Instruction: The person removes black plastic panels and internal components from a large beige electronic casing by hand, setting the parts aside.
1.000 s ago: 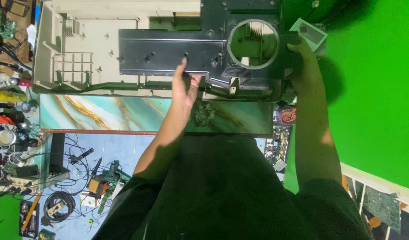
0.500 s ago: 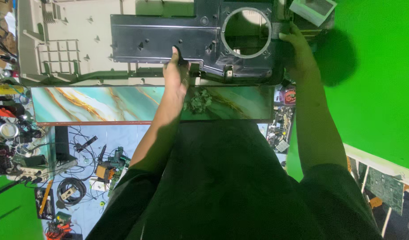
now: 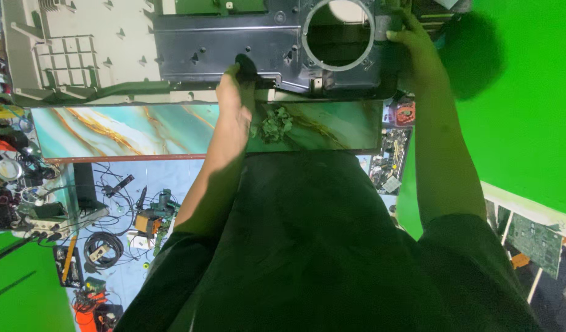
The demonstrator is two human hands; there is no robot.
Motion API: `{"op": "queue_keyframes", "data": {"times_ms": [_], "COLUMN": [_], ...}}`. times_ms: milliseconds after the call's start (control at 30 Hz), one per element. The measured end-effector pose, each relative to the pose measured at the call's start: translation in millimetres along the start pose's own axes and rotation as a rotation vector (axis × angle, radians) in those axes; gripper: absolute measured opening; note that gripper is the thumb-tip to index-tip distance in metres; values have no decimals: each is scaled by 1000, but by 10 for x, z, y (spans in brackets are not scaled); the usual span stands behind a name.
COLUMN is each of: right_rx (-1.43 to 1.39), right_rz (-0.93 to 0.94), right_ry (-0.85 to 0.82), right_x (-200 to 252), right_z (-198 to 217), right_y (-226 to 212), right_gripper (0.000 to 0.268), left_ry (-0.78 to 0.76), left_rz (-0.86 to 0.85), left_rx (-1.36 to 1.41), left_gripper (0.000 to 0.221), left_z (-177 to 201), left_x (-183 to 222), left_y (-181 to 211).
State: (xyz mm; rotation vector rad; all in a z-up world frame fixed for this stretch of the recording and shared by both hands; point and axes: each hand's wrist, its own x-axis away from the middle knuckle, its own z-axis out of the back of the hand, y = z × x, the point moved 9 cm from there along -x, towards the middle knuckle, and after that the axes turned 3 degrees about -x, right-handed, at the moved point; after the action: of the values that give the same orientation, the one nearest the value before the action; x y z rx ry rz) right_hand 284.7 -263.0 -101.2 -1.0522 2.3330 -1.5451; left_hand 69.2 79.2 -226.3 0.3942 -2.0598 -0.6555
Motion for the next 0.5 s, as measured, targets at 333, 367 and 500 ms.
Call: {"op": "queue_keyframes", "data": {"times_ms": [333,367,500], "right_rx": [45,81,31], "right_rz": [18,-2,15], "right_ry": [23,58,47], "right_x": [9,2,-48], "right_z": [66,88,26], "right_y": [45,69,104], "right_gripper": [58,60,65], "left_ry": [-23,-53,48], "left_rz": [27,36,31], "left_rx": [-11,12,38], "left_gripper": [22,23,31], "left_z": [102,69,143], "left_x": [-41,-5,104], "left_y": [39,63,116]}}
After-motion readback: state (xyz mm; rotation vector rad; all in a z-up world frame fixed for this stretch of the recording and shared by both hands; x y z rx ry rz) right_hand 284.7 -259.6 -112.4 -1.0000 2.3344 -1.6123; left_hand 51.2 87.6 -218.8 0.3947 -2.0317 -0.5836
